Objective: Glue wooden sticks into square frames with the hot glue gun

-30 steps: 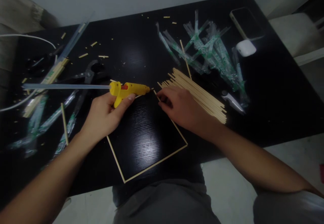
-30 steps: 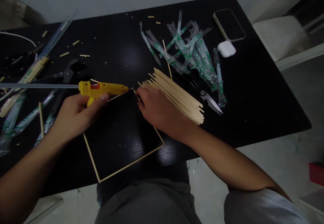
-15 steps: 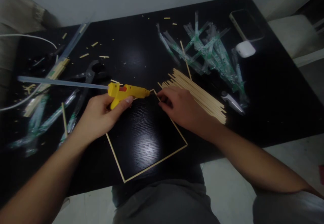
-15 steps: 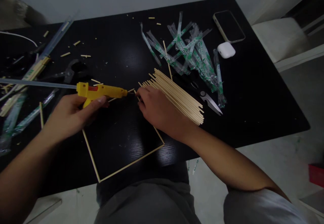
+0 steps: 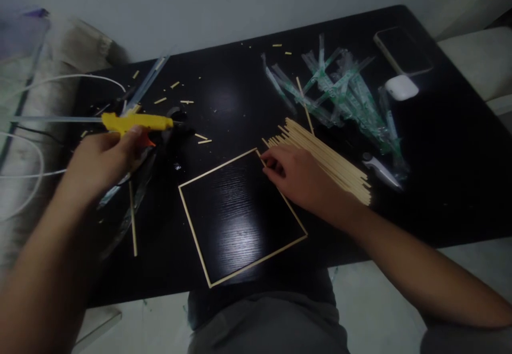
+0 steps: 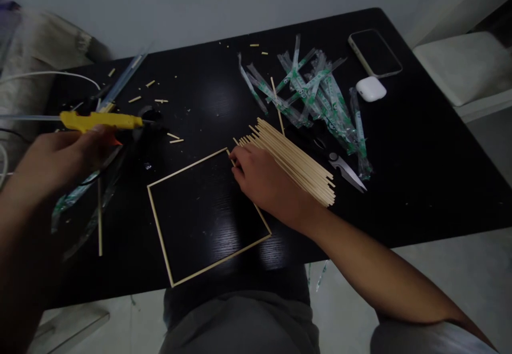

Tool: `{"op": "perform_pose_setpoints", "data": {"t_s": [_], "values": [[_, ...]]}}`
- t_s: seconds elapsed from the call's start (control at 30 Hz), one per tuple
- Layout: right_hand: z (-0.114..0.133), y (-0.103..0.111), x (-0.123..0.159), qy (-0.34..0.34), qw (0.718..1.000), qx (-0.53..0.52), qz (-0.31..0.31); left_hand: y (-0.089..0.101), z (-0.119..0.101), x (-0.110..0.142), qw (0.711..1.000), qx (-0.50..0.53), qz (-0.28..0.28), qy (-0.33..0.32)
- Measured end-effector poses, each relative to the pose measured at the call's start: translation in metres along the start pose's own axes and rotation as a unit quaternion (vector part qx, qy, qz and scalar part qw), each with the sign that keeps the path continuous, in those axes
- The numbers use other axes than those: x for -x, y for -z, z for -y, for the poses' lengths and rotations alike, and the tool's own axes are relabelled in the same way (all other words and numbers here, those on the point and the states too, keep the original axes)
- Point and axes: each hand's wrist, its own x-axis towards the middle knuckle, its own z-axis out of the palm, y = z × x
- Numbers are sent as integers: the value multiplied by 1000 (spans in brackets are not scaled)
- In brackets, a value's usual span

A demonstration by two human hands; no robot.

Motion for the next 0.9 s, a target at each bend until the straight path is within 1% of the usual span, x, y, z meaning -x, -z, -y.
{"op": "perform_pose_setpoints", "data": {"t_s": [0.03, 0.1, 0.2, 0.27, 0.3, 0.33, 0.37, 0.43, 0.47, 0.5, 0.53, 0.57, 0.6, 0.63, 0.67, 0.7, 0.77, 0.83, 0.9], "values": [[0, 0, 0, 1, 1000, 0, 0, -2, 1, -4, 999, -19, 6, 41], [-1, -1, 1, 6, 1000, 3, -1, -5, -4, -6, 995, -56, 18, 82], [-2, -1, 1, 11, 1000, 7, -4, -7, -16, -1, 990, -128, 37, 49], [-1, -1, 1, 9, 1000, 10, -4, -5, -21, 7, 980, -197, 29, 16], [-1, 0, 1, 8, 1000, 11, -3, -5, -23, 11, 974, -225, 13, -7], [0, 0, 1, 6, 1000, 13, -2, -4, -24, 16, 969, -243, -18, -36], [0, 0, 1, 5, 1000, 13, 0, -4, -26, 20, 964, -248, -62, -71], [1, 0, 0, 2, 1000, 13, 4, -9, -33, 31, 949, -222, -169, -150], [1, 0, 0, 2, 1000, 13, 6, -13, -39, 36, 941, -205, -185, -198], [1, 0, 0, 2, 1000, 13, 6, -19, -45, 41, 936, -186, -160, -253], [1, 0, 0, 3, 1000, 14, 6, -27, -51, 45, 930, -162, -94, -317], [1, 0, 0, 6, 1000, 15, 4, -37, -58, 50, 916, -125, -18, -380], [0, 0, 0, 9, 1000, 17, 0, -47, -63, 53, 895, -85, 34, -437], [0, 0, 0, 12, 1000, 18, -2, -58, -68, 57, 871, -64, 61, -483], [0, 0, 1, 14, 1000, 19, -5, -68, -71, 59, 858, -67, 82, -503], [1, 0, 1, 13, 1000, 19, -4, -77, -72, 61, 851, -75, 84, -513], [1, 0, 0, 7, 1000, 19, 1, -91, -72, 62, 851, -98, 74, -511], [1, 0, 0, -1, 1000, 19, 6, -99, -69, 62, 856, -109, 61, -501], [1, 1, 0, -2, 1000, 18, 7, -102, -66, 62, 862, -101, 54, -493]]}}
